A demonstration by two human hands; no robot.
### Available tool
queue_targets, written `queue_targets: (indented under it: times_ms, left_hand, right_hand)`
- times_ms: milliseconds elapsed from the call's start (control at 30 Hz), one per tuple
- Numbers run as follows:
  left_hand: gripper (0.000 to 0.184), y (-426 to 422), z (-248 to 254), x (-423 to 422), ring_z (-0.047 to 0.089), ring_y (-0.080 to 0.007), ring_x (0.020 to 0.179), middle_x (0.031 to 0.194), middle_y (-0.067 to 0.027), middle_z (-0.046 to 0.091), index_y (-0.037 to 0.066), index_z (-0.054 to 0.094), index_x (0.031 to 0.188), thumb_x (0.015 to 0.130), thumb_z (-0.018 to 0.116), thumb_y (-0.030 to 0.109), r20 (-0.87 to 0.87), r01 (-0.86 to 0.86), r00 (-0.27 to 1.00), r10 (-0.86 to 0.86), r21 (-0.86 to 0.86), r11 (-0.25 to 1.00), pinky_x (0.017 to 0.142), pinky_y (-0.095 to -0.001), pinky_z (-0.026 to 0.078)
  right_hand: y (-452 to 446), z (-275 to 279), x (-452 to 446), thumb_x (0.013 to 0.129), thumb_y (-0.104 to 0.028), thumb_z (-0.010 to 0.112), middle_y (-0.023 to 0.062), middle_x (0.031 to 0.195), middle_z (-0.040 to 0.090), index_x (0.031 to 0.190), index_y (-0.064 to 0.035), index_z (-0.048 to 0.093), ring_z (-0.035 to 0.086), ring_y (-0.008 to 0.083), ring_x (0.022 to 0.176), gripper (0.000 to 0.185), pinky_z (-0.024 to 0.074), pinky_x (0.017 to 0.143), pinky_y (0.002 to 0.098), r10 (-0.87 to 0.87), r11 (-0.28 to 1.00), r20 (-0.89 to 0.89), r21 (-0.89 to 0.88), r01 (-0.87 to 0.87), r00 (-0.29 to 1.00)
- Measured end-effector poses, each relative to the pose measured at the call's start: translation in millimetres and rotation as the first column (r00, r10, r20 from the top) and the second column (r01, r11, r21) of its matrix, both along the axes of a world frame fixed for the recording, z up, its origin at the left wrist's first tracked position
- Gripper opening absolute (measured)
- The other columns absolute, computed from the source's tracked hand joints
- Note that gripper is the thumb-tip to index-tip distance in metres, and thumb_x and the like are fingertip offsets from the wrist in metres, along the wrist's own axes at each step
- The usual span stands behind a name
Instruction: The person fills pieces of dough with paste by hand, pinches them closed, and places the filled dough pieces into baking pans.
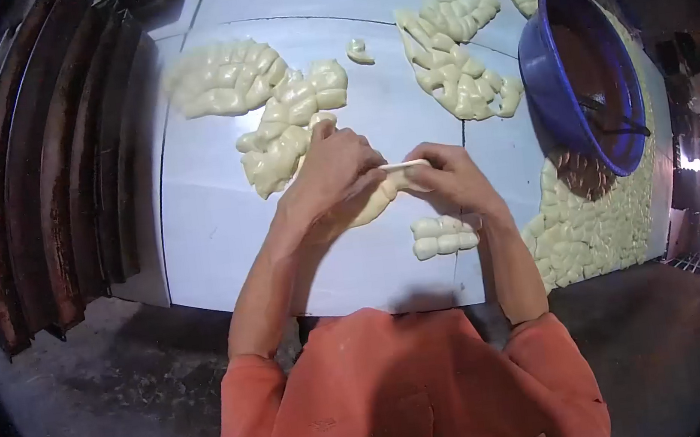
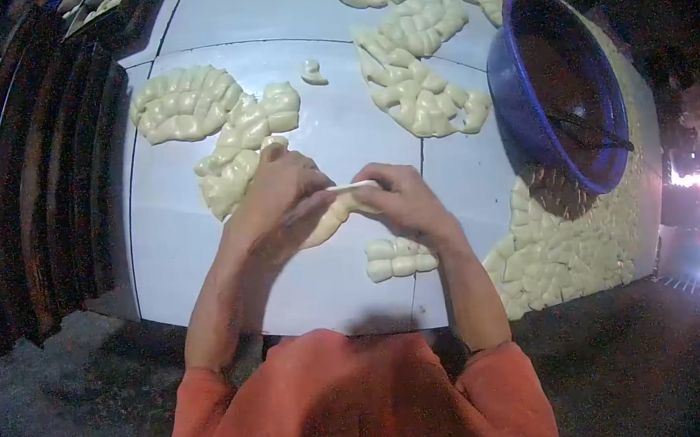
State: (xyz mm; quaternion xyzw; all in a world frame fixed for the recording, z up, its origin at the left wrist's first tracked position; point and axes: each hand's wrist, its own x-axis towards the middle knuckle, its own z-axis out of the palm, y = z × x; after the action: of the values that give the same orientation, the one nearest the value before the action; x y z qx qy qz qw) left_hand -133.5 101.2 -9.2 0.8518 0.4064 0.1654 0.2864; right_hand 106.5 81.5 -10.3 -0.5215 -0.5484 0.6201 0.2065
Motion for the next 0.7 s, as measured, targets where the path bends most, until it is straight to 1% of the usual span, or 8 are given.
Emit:
queue_targets:
  times_ms: [200, 333, 400, 467, 533, 600, 667, 700]
  left_hand:
    - [0.018, 2, -17, 0, 0.063, -0.027, 0.089, 0.086, -0.0085, 0.07, 0.011, 0.078, 0.088, 0.087, 0.064, 0.023, 0.041, -0.151, 0.988, 0.147, 0.127, 0.98, 0.097, -0.044, 0.036]
    - [0.028, -2, -13, 5, 0.062, -0.0275, 0.091, 0.085, -0.007, 0.069, 0.009, 0.072, 0.11, 0.086, 0.063, 0.021, 0.162, -0.227, 0.962, 0.222, 0.013, 0.974, 0.096, -0.0446, 0.036]
    - [0.038, -1, -10, 3, 0.061, -0.0288, 0.098, 0.096, -0.0108, 0.068, 0.008, 0.067, 0.119, 0.084, 0.063, 0.023, 0.136, -0.183, 0.973, 0.187, -0.044, 0.982, 0.103, -0.0474, 0.033]
    - [0.062, -3, -8, -2, 0.059, -0.0312, 0.113, 0.118, -0.0185, 0.066, 0.007, 0.055, 0.139, 0.08, 0.064, 0.026, 0.087, -0.122, 0.987, 0.137, -0.163, 0.979, 0.117, -0.0532, 0.025]
    - [0.071, -12, -7, -1, 0.054, -0.0334, 0.126, 0.136, -0.0183, 0.057, 0.01, 0.049, 0.145, 0.078, 0.066, 0.028, 0.15, -0.127, 0.976, 0.156, -0.182, 0.975, 0.121, -0.0576, 0.015]
    - [0.067, -21, -7, 4, 0.045, -0.0353, 0.136, 0.146, -0.0188, 0.049, 0.011, 0.053, 0.14, 0.078, 0.07, 0.027, 0.114, -0.166, 0.982, 0.154, 0.111, 0.98, 0.115, -0.0662, 0.019]
    - [0.079, -27, -12, 15, 0.039, -0.0399, 0.141, 0.147, -0.0166, 0.048, 0.011, 0.043, 0.149, 0.078, 0.073, 0.031, 0.057, -0.167, 0.985, 0.16, 0.146, 0.975, 0.12, -0.0632, 0.011]
    - [0.085, -29, -15, 19, 0.041, -0.0383, 0.14, 0.146, -0.0162, 0.049, 0.009, 0.039, 0.151, 0.078, 0.076, 0.03, 0.107, -0.16, 0.983, 0.148, 0.108, 0.981, 0.12, -0.0633, 0.011]
  right_hand:
    - [-13, -9, 30, 0.091, -0.022, 0.066, 0.0058, 0.094, 0.068, 0.111, 0.0002, 0.065, 0.061, 0.0132, 0.086, 0.03, 0.0488, 0.079, 0.0294, -0.138, 0.986, -0.026, -0.096, 0.135, 0.99]
    - [-18, 6, 15, 0.087, -0.022, 0.068, 0.0159, 0.108, 0.069, 0.119, -0.0051, 0.064, 0.066, 0.0279, 0.095, 0.036, 0.0508, 0.084, 0.0401, 0.052, 0.954, 0.325, 0.262, -0.143, 0.944]
    - [-15, 3, 11, 0.088, -0.015, 0.07, 0.0074, 0.102, 0.066, 0.112, -0.0043, 0.065, 0.061, 0.0182, 0.089, 0.026, 0.0501, 0.072, 0.0315, 0.101, 0.625, 0.662, 0.538, -0.565, 0.742]
    - [-15, -6, 9, 0.088, -0.02, 0.066, 0.015, 0.109, 0.064, 0.111, -0.0047, 0.064, 0.062, 0.0329, 0.098, 0.028, 0.0515, 0.081, 0.0433, 0.141, 0.704, 0.655, 0.461, -0.541, 0.742]
    - [-17, -12, 6, 0.088, -0.016, 0.066, 0.011, 0.106, 0.065, 0.111, -0.0042, 0.064, 0.063, 0.0261, 0.085, 0.026, 0.0509, 0.07, 0.0372, -0.011, 0.783, 0.325, 0.591, -0.194, 0.946]
    - [-19, -17, 6, 0.09, -0.013, 0.064, 0.0073, 0.103, 0.064, 0.113, -0.0038, 0.062, 0.06, 0.0164, 0.076, 0.025, 0.0491, 0.064, 0.031, -0.026, 0.883, 0.238, 0.46, -0.089, 0.971]
    - [-20, -19, 2, 0.092, -0.013, 0.064, 0.0058, 0.102, 0.062, 0.118, -0.0031, 0.061, 0.059, 0.0105, 0.076, 0.028, 0.0495, 0.066, 0.0272, -0.199, 0.98, -0.111, -0.023, 0.198, 0.974]
    - [-18, 1, -5, 0.092, -0.013, 0.065, 0.0057, 0.102, 0.061, 0.123, -0.003, 0.059, 0.06, 0.0105, 0.084, 0.033, 0.0499, 0.068, 0.0252, -0.195, 0.981, -0.043, -0.026, 0.194, 0.98]
